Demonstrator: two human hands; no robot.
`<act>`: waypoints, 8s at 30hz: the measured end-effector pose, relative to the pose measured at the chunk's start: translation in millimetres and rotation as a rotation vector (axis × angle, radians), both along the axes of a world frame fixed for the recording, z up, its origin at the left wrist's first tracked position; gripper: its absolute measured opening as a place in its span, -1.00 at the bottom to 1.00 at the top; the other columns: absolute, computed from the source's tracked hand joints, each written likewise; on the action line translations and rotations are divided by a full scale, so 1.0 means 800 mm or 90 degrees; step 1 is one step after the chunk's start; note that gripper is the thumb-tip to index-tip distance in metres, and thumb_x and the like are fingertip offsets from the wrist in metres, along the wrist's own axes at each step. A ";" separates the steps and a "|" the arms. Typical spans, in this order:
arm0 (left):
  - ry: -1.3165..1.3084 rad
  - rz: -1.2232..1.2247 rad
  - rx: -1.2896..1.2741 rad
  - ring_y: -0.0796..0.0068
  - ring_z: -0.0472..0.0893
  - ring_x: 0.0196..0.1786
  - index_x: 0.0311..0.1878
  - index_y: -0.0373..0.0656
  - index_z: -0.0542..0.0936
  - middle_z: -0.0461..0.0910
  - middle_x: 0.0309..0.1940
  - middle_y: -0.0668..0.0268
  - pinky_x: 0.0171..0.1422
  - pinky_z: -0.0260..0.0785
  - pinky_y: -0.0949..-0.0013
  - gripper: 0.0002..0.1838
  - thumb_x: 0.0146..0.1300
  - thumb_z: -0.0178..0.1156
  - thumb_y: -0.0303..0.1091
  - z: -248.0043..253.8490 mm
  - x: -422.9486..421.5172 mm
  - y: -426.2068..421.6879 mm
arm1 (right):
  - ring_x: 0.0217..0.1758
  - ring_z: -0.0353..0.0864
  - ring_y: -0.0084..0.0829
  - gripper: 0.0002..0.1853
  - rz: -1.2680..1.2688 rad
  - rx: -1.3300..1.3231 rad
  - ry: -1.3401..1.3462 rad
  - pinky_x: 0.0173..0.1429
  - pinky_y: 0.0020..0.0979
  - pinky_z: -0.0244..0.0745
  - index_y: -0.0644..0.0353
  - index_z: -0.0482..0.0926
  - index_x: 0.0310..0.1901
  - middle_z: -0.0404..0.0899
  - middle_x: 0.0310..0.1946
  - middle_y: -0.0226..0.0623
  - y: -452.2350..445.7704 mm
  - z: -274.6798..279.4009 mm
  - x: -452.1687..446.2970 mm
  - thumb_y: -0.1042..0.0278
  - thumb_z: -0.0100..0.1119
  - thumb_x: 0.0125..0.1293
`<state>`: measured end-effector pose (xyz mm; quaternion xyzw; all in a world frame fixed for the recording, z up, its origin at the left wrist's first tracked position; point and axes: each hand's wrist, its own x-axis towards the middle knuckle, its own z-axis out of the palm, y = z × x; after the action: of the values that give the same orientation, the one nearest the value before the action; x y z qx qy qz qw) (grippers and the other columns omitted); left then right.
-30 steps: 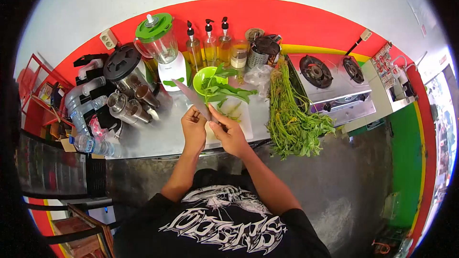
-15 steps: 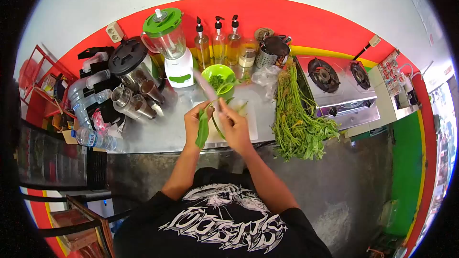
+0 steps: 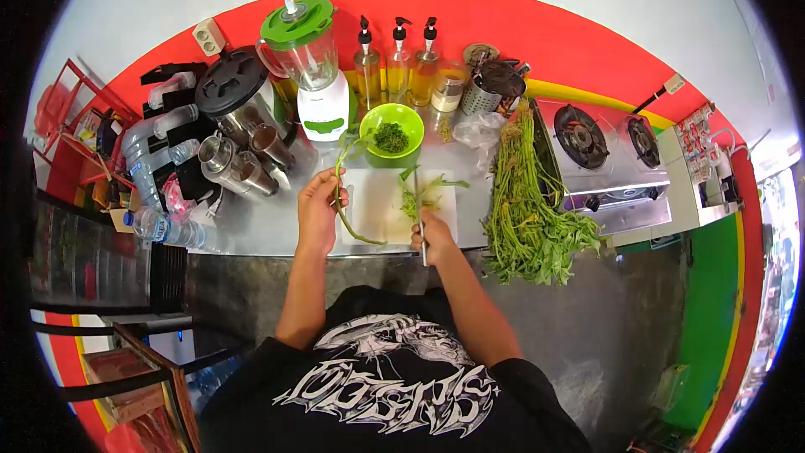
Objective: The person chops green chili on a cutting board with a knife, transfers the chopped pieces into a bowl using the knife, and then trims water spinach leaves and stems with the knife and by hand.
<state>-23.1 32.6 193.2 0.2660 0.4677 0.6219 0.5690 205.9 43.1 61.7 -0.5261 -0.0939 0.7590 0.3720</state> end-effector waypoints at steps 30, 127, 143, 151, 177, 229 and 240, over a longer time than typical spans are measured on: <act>0.173 -0.131 0.196 0.71 0.57 -0.38 -0.08 -0.30 0.70 0.73 -0.32 0.36 -0.23 0.40 0.57 -0.87 0.36 0.31 -0.50 0.049 0.049 -0.014 | -0.43 0.15 -0.72 -0.38 0.254 0.603 -0.258 -0.36 -0.58 0.14 0.10 0.19 0.57 0.25 -0.43 -0.58 -0.071 0.253 -0.002 0.43 0.07 0.52; 0.351 -0.117 0.136 0.72 0.49 -0.41 -0.12 -0.37 0.67 0.65 -0.44 0.39 -0.29 0.33 0.53 -0.85 0.38 0.24 -0.47 -0.006 0.056 -0.002 | -0.65 0.31 -0.59 -0.66 0.097 0.273 0.176 -0.49 -0.53 0.25 0.01 0.45 0.22 0.54 -0.51 -0.27 -0.033 0.169 -0.035 0.03 -0.08 0.62; 0.412 -0.212 0.103 0.67 0.51 -0.44 -0.19 -0.35 0.66 0.62 -0.49 0.38 -0.32 0.36 0.50 -0.79 0.45 0.18 -0.37 -0.007 0.038 -0.001 | -0.68 0.32 -0.58 -0.71 0.012 0.305 0.135 -0.54 -0.50 0.23 0.09 0.52 0.07 0.53 -0.56 -0.32 -0.031 0.160 -0.044 0.07 -0.02 0.62; 0.481 -0.343 0.152 0.43 0.58 -0.47 0.04 -0.32 0.64 0.64 -0.52 0.20 -0.27 0.42 0.34 -0.73 0.50 0.07 -0.35 -0.029 0.026 -0.002 | -0.70 0.29 -0.61 -0.70 -0.132 0.300 -0.038 -0.60 -0.54 0.14 0.15 0.50 -0.10 0.47 -0.58 -0.38 -0.017 0.128 -0.026 0.06 0.05 0.59; 0.684 -0.099 0.024 -0.02 0.68 -0.04 0.21 -0.27 0.59 0.68 -0.11 -0.09 0.12 0.48 0.10 -0.64 0.41 0.05 -0.41 -0.208 -0.100 0.018 | -0.70 0.20 -0.64 -0.63 0.177 0.129 -0.267 -0.63 -0.50 0.08 0.18 0.49 -0.08 0.38 -0.55 -0.41 -0.018 -0.003 -0.012 -0.01 -0.01 0.59; 0.734 -0.027 -0.031 0.16 0.43 0.07 -0.11 -0.04 0.70 0.52 -0.08 0.29 0.22 0.30 0.13 -0.69 0.03 0.51 -0.42 -0.239 -0.139 -0.070 | 0.26 0.54 0.18 -0.51 0.267 0.505 -0.609 0.32 -0.10 0.41 0.32 0.28 0.42 0.51 0.20 0.29 -0.028 -0.063 -0.127 0.30 -0.04 0.57; 0.521 0.070 -0.054 0.37 0.58 -0.24 -0.08 -0.19 0.57 0.62 -0.30 0.24 -0.07 0.43 0.25 -0.86 0.34 0.25 -0.47 -0.253 -0.148 -0.062 | 0.21 0.63 0.00 -0.44 0.236 0.497 -0.641 0.32 -0.25 0.44 0.37 0.45 0.34 0.62 0.12 0.19 -0.048 -0.068 -0.037 0.23 0.23 0.40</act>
<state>-141.4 -16.7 -9.4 0.4421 0.6938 0.4748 0.3125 176.2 4.6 7.1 -0.6180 -0.6136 0.3821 0.3092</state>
